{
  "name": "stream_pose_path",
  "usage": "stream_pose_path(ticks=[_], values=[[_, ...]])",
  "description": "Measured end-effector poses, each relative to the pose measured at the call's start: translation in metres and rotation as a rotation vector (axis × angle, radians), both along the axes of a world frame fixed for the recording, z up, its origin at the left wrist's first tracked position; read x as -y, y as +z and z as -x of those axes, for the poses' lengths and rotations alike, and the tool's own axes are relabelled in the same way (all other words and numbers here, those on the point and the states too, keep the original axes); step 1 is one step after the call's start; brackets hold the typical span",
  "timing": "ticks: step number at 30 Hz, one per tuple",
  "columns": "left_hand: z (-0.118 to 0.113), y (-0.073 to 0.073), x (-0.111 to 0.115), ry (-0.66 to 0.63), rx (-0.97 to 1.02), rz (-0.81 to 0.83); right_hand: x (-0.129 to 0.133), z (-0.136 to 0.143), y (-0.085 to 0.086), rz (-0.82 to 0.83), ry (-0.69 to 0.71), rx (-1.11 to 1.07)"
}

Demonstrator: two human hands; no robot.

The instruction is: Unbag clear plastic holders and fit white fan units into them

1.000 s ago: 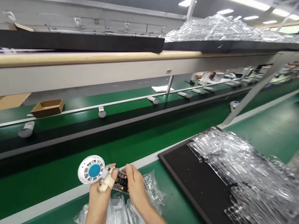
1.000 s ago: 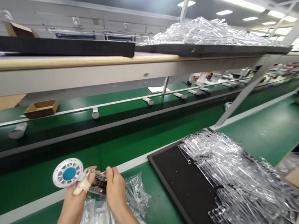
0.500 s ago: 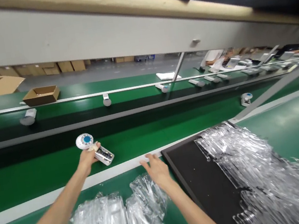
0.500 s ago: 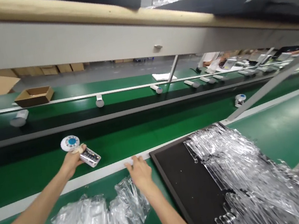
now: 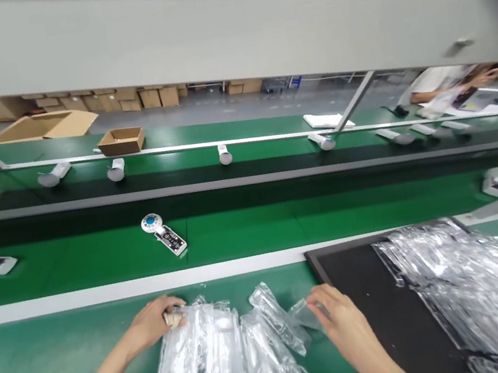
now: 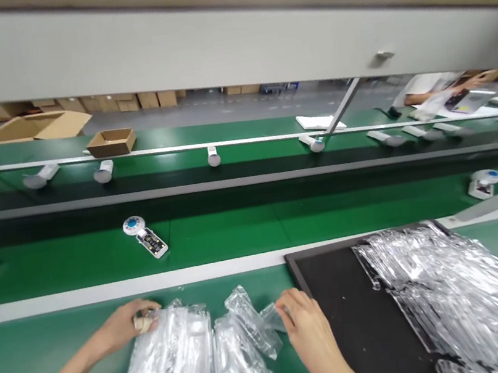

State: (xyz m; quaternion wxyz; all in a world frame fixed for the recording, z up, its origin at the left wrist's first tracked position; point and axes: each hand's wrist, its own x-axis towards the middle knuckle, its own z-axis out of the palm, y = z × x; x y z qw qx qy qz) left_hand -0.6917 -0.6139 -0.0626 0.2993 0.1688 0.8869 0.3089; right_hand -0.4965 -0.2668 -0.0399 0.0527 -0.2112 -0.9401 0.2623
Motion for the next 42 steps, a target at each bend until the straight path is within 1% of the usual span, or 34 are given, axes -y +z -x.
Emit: stream_pose_path(ticks=[1, 3, 5, 6, 8, 11, 13, 14, 15, 17, 19, 20, 21, 23, 25, 27, 29, 31, 33, 35, 37, 40, 42], values=[[-0.004, -0.004, 0.0, 0.0, -0.009, -0.052, 0.003, -0.003, 0.008, 0.019, -0.022, -0.037], [-0.009, -0.009, -0.001, 0.038, -0.015, -0.136, 0.008, -0.007, 0.022, 0.057, -0.133, -0.078], [-0.012, -0.009, -0.003, 0.062, -0.029, -0.17, 0.01, -0.011, 0.036, 0.095, -0.228, -0.117], [-0.014, -0.006, -0.003, 0.067, -0.045, -0.18, 0.01, -0.014, 0.044, 0.127, -0.248, -0.149], [-0.021, 0.004, -0.003, 0.074, -0.083, -0.211, 0.011, -0.02, 0.061, 0.215, -0.268, -0.262], [-0.035, 0.028, -0.001, 0.071, -0.14, -0.258, 0.013, -0.027, 0.086, 0.334, -0.29, -0.46], [-0.047, 0.045, 0.0, 0.031, -0.184, -0.266, 0.018, -0.028, 0.097, 0.343, -0.287, -0.518], [-0.053, 0.053, -0.001, 0.009, -0.214, -0.265, 0.022, -0.026, 0.098, 0.329, -0.27, -0.507], [-0.06, 0.06, -0.001, -0.012, -0.247, -0.263, 0.028, -0.023, 0.096, 0.313, -0.238, -0.469], [-0.071, 0.074, -0.002, -0.049, -0.319, -0.283, 0.043, -0.011, 0.082, 0.314, -0.123, -0.281], [-0.081, 0.088, -0.003, -0.088, -0.395, -0.338, 0.063, 0.008, 0.058, 0.356, 0.006, -0.028], [-0.085, 0.094, -0.002, -0.098, -0.427, -0.367, 0.075, 0.019, 0.045, 0.363, 0.034, 0.049], [-0.087, 0.101, -0.002, -0.089, -0.457, -0.391, 0.086, 0.03, 0.031, 0.363, 0.051, 0.102], [-0.087, 0.113, 0.0, -0.023, -0.513, -0.418, 0.107, 0.052, 0.006, 0.343, 0.072, 0.179], [-0.082, 0.119, 0.002, 0.028, -0.563, -0.419, 0.123, 0.072, -0.013, 0.315, 0.101, 0.256], [-0.074, 0.12, 0.005, 0.014, -0.587, -0.404, 0.134, 0.086, -0.026, 0.293, 0.133, 0.324], [-0.069, 0.118, 0.011, -0.015, -0.583, -0.396, 0.137, 0.095, -0.035, 0.284, 0.166, 0.363], [-0.069, 0.118, 0.019, -0.004, -0.58, -0.404, 0.135, 0.097, -0.037, 0.284, 0.199, 0.364], [-0.072, 0.12, 0.028, 0.013, -0.576, -0.417, 0.131, 0.092, -0.033, 0.283, 0.229, 0.334], [-0.075, 0.124, 0.034, 0.007, -0.554, -0.424, 0.127, 0.082, -0.022, 0.273, 0.248, 0.277], [-0.076, 0.124, 0.035, 0.014, -0.547, -0.432, 0.124, 0.069, -0.006, 0.259, 0.262, 0.211], [-0.076, 0.118, 0.027, 0.048, -0.538, -0.464, 0.119, 0.05, 0.016, 0.248, 0.269, 0.158], [-0.077, 0.113, 0.022, 0.022, -0.506, -0.485, 0.115, 0.04, 0.027, 0.254, 0.266, 0.128]])
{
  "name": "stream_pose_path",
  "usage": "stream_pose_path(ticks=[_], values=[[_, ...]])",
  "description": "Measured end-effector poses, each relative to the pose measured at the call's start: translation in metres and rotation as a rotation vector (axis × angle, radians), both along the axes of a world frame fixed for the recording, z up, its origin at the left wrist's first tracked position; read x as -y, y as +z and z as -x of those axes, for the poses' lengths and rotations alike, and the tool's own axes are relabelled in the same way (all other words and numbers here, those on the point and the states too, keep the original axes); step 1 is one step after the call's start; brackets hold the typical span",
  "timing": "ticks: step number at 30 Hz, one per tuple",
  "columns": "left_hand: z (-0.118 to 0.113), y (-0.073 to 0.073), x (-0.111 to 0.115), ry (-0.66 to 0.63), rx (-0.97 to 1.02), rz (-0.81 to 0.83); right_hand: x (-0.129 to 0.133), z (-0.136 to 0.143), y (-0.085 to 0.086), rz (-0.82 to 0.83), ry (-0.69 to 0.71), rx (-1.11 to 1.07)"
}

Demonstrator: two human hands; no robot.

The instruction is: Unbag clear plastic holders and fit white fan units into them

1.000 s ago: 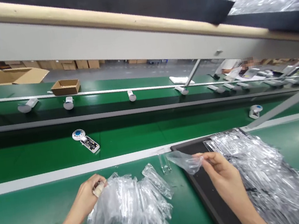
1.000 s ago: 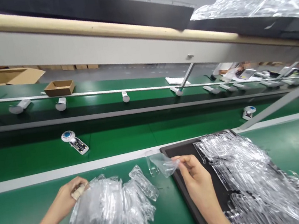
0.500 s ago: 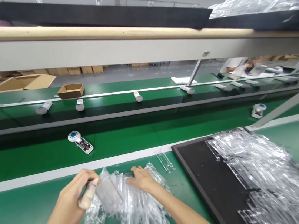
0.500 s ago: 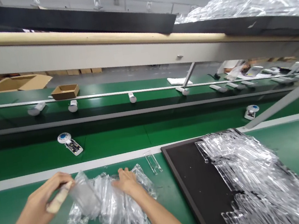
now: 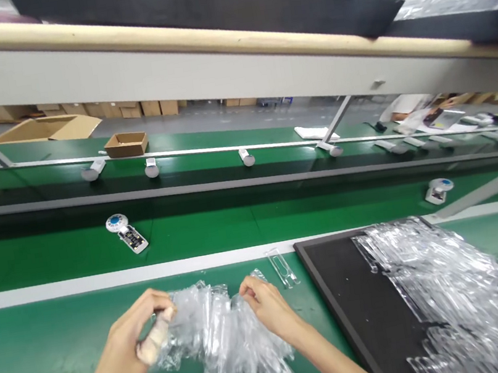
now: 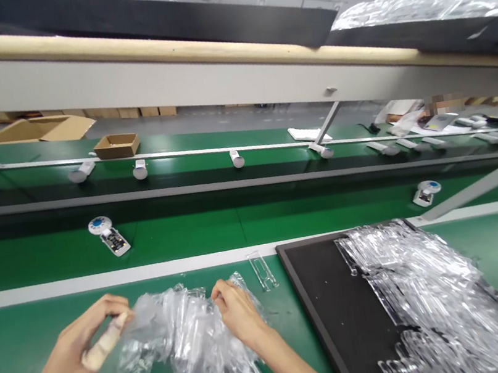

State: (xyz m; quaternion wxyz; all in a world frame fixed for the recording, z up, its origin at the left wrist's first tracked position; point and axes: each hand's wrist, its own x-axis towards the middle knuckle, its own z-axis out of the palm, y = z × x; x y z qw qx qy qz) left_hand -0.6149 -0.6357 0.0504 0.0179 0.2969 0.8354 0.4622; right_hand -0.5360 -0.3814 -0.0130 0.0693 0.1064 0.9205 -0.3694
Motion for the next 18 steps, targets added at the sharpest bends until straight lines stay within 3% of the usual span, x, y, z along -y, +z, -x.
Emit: stream_pose_path(ticks=[4, 8, 12, 18], values=[[-0.003, -0.003, -0.004, -0.081, 0.056, 0.001, -0.013, -0.018, 0.011, 0.11, 0.027, -0.109], [-0.005, 0.005, -0.007, -0.091, 0.088, -0.026, -0.024, -0.034, 0.023, 0.165, -0.009, -0.12], [-0.005, 0.01, -0.016, -0.129, 0.183, -0.054, -0.026, -0.045, 0.046, 0.151, -0.007, -0.149], [-0.007, -0.002, -0.026, -0.176, 0.217, -0.052, -0.037, -0.056, 0.088, 0.13, -0.013, -0.286]])
